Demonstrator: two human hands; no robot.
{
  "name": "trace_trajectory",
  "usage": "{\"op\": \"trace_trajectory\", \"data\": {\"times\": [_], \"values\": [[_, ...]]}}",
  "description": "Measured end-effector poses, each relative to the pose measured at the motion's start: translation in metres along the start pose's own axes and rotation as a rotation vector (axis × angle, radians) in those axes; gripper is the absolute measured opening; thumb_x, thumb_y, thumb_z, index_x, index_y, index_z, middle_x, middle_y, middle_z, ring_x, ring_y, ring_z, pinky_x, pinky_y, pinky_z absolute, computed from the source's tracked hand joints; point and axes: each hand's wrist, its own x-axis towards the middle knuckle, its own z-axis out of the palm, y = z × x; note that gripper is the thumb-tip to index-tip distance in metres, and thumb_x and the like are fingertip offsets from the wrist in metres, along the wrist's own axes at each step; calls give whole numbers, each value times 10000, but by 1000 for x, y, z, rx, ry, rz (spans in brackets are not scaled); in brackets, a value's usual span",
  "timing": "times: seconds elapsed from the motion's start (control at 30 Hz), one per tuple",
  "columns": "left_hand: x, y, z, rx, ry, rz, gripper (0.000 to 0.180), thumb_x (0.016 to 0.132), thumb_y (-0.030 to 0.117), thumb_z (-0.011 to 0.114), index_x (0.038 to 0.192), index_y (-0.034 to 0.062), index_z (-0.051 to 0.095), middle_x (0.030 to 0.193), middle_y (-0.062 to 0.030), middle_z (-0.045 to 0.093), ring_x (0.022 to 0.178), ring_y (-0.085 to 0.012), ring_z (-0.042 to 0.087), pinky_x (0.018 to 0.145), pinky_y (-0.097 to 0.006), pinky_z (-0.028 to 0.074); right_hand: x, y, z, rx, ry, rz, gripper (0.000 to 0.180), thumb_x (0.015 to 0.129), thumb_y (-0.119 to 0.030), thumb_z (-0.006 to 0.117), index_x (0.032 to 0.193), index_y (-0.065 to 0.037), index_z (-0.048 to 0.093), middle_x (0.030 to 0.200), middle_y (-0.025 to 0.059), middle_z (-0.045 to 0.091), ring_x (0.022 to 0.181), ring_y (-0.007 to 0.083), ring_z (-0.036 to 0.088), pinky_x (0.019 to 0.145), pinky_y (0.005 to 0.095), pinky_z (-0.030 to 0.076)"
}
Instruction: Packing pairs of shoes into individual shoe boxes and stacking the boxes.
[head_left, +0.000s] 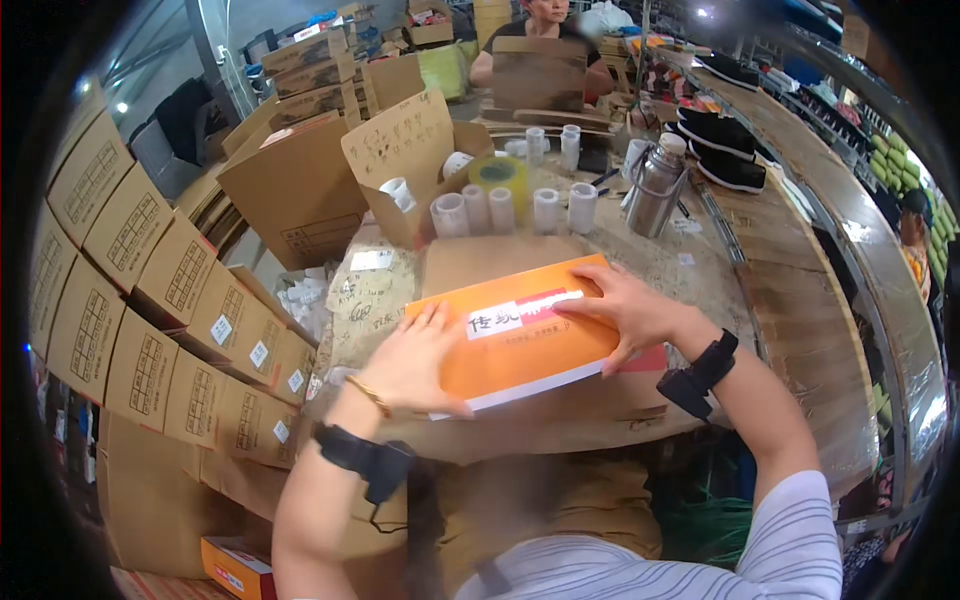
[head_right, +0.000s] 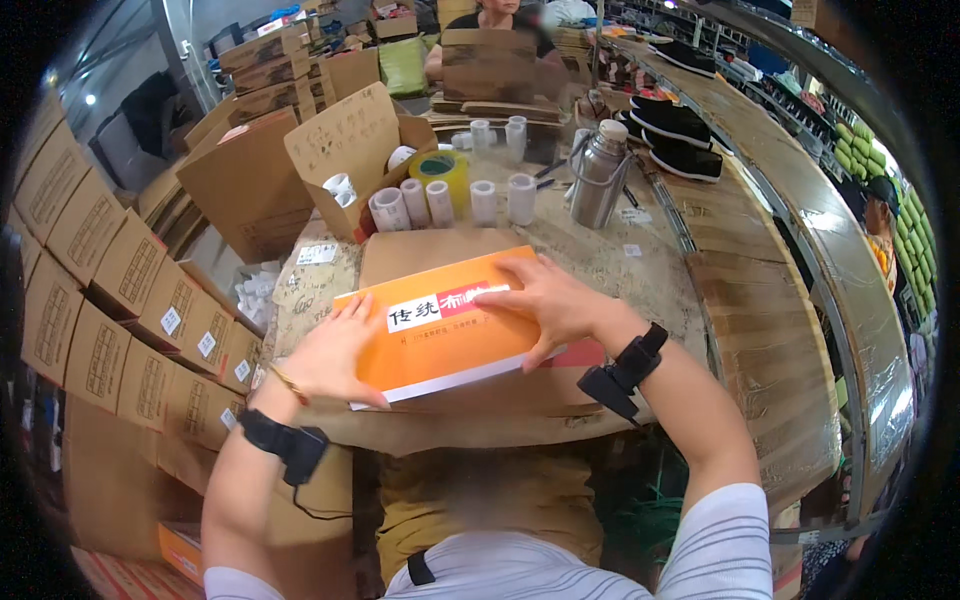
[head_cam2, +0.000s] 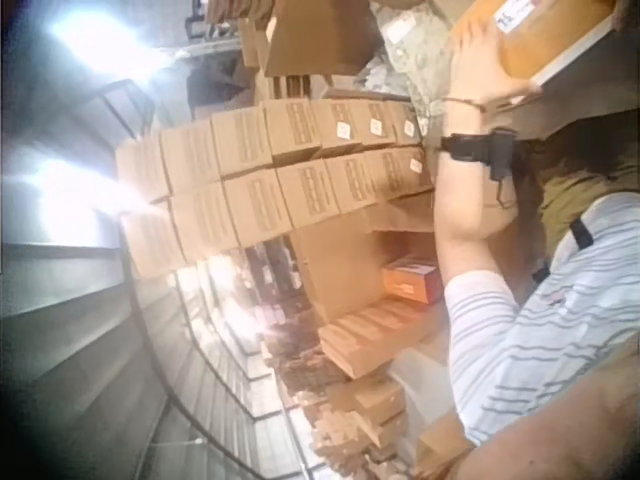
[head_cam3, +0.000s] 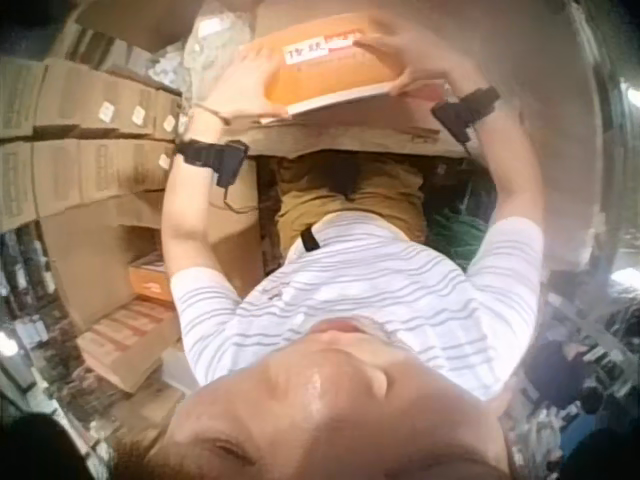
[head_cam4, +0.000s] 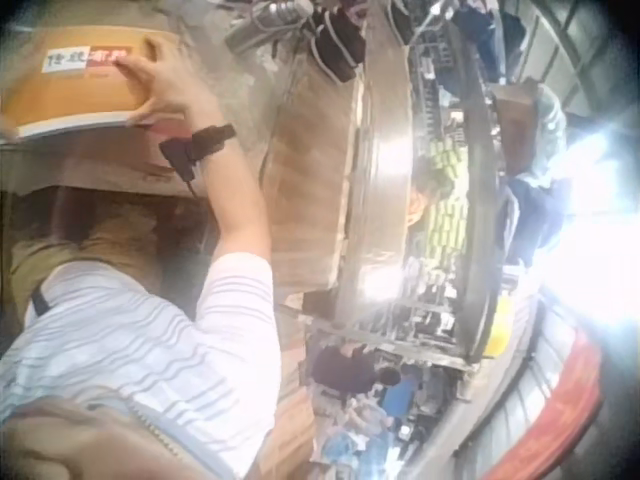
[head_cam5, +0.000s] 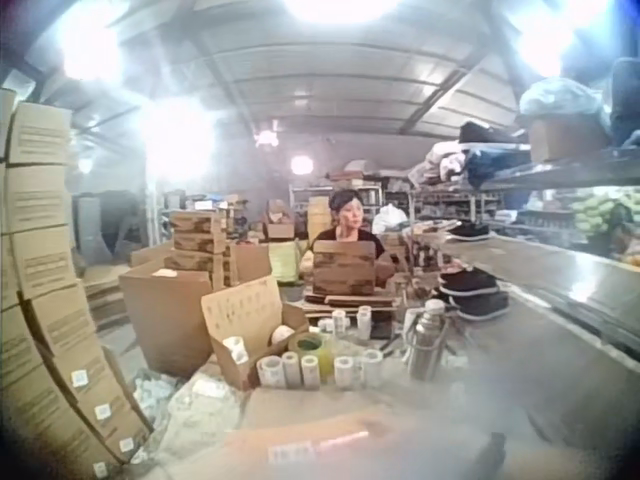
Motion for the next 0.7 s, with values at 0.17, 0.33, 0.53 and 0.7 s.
{"op": "trace_trajectory", "data": {"times": [0.17, 0.33, 0.53, 0.7], "values": [[8, 25, -2, 341, -184, -86, 1022, 647, 468, 751, 1469, 185, 213, 1413, -374, 210, 1352, -463, 223, 1098, -491, 234, 10, 2, 8, -133, -17, -34, 947, 466, -404, 813, 1331, -187, 492, 1334, 269, 409, 1222, 403, 411, 1039, 480, 309], [16, 13, 0, 204, -202, -77, 983, 673, 496, 729, 1467, 216, 223, 1415, -371, 207, 1357, -475, 190, 1095, -530, 208, 13, 19, 4, 87, 46, 4, 847, 499, -423, 794, 1278, -197, 549, 1260, 212, 493, 1158, 388, 472, 994, 459, 361], [-5, 24, 32, 328, 6, -59, 978, 653, 564, 718, 1456, 235, 267, 1445, -339, 171, 1368, -468, 143, 1076, -609, 117, -7, 17, 47, -125, 344, -91, 580, 774, -498, 617, 1282, -229, 545, 1228, 168, 501, 1137, 352, 478, 981, 442, 357], [-16, 40, 46, 332, 154, -149, 936, 630, 611, 706, 1422, 261, 352, 1464, -294, 182, 1370, -444, 158, 1067, -632, 80, -16, 15, 74, 194, 644, 130, 542, 927, -497, 420, 1345, -158, 480, 1405, 179, 342, 1313, 334, 321, 1093, 436, 223]]}}
